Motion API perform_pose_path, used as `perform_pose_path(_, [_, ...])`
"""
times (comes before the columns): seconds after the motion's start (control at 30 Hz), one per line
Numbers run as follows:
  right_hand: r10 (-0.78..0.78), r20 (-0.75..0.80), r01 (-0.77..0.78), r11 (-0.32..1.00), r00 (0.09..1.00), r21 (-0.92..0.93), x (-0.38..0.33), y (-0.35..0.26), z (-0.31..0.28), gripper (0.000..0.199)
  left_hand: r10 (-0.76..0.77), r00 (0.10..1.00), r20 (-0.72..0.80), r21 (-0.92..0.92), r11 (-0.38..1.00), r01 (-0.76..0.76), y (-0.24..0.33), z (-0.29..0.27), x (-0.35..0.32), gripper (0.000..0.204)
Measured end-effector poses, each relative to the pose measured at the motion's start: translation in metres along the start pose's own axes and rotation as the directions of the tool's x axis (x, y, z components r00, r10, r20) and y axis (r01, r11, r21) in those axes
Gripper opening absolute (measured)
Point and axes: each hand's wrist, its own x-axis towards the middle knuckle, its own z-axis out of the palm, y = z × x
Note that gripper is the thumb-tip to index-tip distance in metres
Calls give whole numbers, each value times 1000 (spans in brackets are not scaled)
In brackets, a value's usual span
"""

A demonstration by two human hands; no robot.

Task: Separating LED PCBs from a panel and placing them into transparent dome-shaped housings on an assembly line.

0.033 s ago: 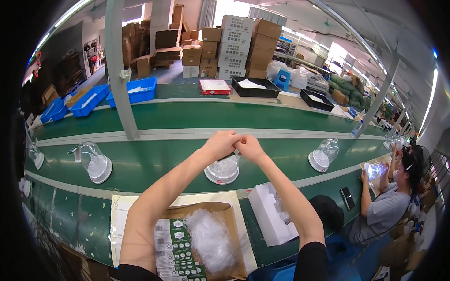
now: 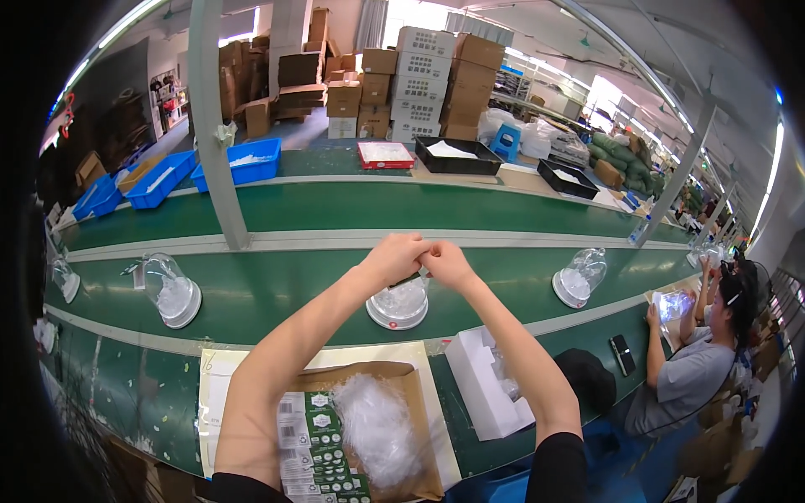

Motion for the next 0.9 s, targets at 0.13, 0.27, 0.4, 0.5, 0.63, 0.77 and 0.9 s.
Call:
perform_pose_path(0.13, [29,53,-33,998,998,60,4,5,-2,25,50,998,-43,-96,994,-54,-5,-11,-2,12])
perform_pose_path(0.27, [78,86,-94,974,993,206,5,3,3,23,-29,999,24,-114,993,31,-19,-21,-11,13])
perform_pose_path(0.4, [44,9,-45,968,999,245,-7,9,5,21,-114,993,-18,-345,933,101,-23,-31,-26,27])
perform_pose_path(0.5, [-8,-116,34,974,993,224,-46,3,10,18,-466,872,-151,-490,802,343,-17,-41,-67,41])
perform_pose_path(0.63, [-196,-81,198,980,977,11,-128,9,20,14,-560,825,-68,-592,689,418,14,-65,-150,28])
perform_pose_path(0.77, [-155,149,175,975,977,-136,-231,-28,36,7,-468,839,277,-743,450,496,119,-123,-185,23])
perform_pose_path(0.9, [-193,79,191,981,978,23,-297,-31,78,10,-111,944,311,-912,245,329,210,-185,-180,56])
